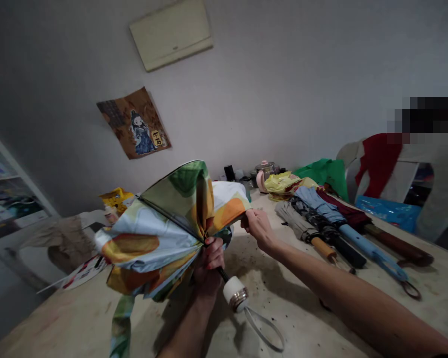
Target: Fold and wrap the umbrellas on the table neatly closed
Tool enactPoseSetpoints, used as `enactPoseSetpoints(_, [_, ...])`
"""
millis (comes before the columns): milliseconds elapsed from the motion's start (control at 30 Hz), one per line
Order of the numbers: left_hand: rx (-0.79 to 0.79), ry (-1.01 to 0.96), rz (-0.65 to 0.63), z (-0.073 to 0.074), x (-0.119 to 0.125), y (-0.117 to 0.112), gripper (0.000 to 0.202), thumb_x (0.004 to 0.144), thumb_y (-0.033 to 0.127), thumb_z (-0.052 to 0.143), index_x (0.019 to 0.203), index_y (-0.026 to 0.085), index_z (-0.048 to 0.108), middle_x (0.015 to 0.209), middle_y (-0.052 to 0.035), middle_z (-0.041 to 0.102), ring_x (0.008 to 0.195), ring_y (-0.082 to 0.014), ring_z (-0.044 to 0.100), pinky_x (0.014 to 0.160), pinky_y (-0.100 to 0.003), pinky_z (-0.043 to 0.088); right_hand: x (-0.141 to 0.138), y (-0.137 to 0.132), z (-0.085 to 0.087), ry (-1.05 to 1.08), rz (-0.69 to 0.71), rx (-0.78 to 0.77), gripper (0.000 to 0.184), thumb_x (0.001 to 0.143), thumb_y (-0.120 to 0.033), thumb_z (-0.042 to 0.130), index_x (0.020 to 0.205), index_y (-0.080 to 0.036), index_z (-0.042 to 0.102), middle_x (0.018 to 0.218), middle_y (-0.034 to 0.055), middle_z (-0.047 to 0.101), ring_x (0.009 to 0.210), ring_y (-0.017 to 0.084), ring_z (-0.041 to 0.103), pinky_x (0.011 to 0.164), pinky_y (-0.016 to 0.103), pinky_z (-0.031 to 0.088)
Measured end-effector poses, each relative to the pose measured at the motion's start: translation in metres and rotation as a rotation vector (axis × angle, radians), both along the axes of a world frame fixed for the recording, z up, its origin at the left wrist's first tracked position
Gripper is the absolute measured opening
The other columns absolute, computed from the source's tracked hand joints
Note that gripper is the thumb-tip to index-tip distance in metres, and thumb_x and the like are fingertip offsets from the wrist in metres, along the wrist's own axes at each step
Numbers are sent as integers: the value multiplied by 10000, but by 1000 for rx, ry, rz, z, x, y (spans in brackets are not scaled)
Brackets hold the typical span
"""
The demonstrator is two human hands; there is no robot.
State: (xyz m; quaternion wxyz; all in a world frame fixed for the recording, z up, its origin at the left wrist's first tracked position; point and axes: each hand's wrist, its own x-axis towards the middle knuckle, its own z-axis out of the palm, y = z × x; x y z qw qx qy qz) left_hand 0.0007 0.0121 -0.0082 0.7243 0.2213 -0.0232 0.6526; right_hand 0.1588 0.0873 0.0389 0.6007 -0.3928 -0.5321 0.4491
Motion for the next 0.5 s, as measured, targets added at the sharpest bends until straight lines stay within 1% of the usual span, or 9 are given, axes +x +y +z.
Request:
enactPoseSetpoints(100, [-67,1,1,6,2,-2,242,795,-8,592,830,180,443,626,74,391,416,23,389,361,17,269,-4,-2,0,72,34,-100,232,686,-361,414,546,-189,484,488,11,512,415,92,381,413,215,225])
enactPoseSetpoints(167, [-97,30,1,8,5,-3,243,782,-7,604,813,174,445,618,77,367,401,27,368,349,17,254,-6,-4,2,115,71,-164,223,692,-373,392,606,-190,487,516,10,524,407,88,382,403,206,230])
enactPoseSetpoints(267, [-125,82,27,12,6,-3,204,802,5,588,817,165,461,629,76,341,398,32,337,361,15,264,-7,-11,2,221,222,-261,243,697,-375,409,666,-169,533,509,-5,496,396,83,366,395,198,227])
enactPoseSetpoints(333, [-143,95,53,15,4,-4,189,810,3,581,820,160,477,637,73,340,399,36,328,367,19,268,-7,-17,-3,180,383,-247,174,645,-305,484,655,-149,559,526,-15,494,426,76,368,400,190,223])
enactPoseSetpoints(367, [-154,99,62,16,3,-5,185,808,3,584,814,158,483,640,71,344,398,37,326,361,20,260,-7,-20,-5,100,487,-211,144,622,-265,511,655,-141,577,559,-11,517,466,80,401,412,185,247])
enactPoseSetpoints(400, [-163,98,68,16,1,-6,181,805,4,584,808,156,488,644,68,353,398,37,327,354,21,250,-6,-23,-8,-10,605,-164,139,617,-236,535,679,-133,606,615,-2,556,527,90,451,441,183,295])
enactPoseSetpoints(433, [-169,94,63,16,0,-6,174,802,5,582,801,154,492,648,64,362,399,36,330,348,19,241,-6,-26,-11,-112,744,-122,160,629,-226,567,732,-128,643,695,10,602,614,105,509,502,189,365])
enactPoseSetpoints(467, [-168,91,44,15,-1,-7,170,796,5,576,789,153,492,646,61,369,398,35,331,340,14,228,-6,-28,-14,-167,886,-88,202,643,-237,616,807,-132,669,780,18,633,709,121,551,592,209,425])
enactPoseSetpoints(500, [-166,94,15,13,-2,-7,165,792,3,562,781,151,491,647,56,381,398,33,330,336,7,218,-7,-30,-16,-169,1002,-72,269,645,-263,677,885,-142,676,845,17,646,785,135,573,688,237,455])
